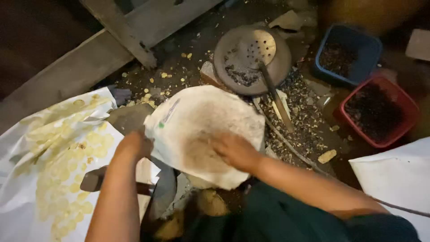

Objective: Flattening and pressing nuts using a wooden mallet and a stone

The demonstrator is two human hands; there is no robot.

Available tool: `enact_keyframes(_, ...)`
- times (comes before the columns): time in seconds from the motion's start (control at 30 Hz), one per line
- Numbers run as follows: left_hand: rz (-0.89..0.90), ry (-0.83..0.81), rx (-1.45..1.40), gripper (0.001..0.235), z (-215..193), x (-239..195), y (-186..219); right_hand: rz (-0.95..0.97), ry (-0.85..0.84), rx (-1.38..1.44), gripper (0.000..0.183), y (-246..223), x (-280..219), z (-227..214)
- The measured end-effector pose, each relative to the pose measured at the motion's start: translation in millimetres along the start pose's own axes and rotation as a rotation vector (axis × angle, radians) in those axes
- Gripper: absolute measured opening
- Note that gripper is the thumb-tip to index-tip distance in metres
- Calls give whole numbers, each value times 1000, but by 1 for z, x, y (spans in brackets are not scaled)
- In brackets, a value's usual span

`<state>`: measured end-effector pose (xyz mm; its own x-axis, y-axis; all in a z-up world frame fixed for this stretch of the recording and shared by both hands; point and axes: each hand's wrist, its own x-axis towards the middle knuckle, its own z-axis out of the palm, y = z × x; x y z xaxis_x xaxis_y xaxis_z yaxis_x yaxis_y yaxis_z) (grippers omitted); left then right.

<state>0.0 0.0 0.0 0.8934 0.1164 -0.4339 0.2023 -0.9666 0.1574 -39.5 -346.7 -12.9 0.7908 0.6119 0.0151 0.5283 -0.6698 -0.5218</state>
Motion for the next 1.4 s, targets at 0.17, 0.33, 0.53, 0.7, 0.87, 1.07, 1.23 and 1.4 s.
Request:
enact_keyframes(0.17, -164, 130, -11, 47, 86, 57, -7, 250, -265, 170, 61, 47, 10, -1)
enact_keyframes(0.33, 44, -365, -749, 33, 129, 49, 67, 819, 42, -145, 72, 137, 0, -73)
enact_keyframes(0.53, 282, 154, -663, 23, 119, 37, 103, 934, 250, 333, 47, 198, -26, -66)
enact_keyframes(0.7, 439, 341, -375, 35, 151, 16, 86, 916, 52, -346, 68, 181, -38, -104)
enact_keyframes(0.87, 577, 514, -288, 23, 150, 3, 87, 989, 67, 286, 40, 156, -40, -139)
enact_keyframes(1.07, 614, 603, -273, 20, 173, 16, 81, 1002, 294, 763, 48, 148, -38, -108)
enact_keyframes(1.23, 618, 567, -329, 19, 158, 8, 86, 823, 210, -122, 49, 120, -61, -105)
enact_keyframes(1.4, 620, 574, -304, 16, 166, 14, 81, 744, 157, -353, 53, 167, -68, -95)
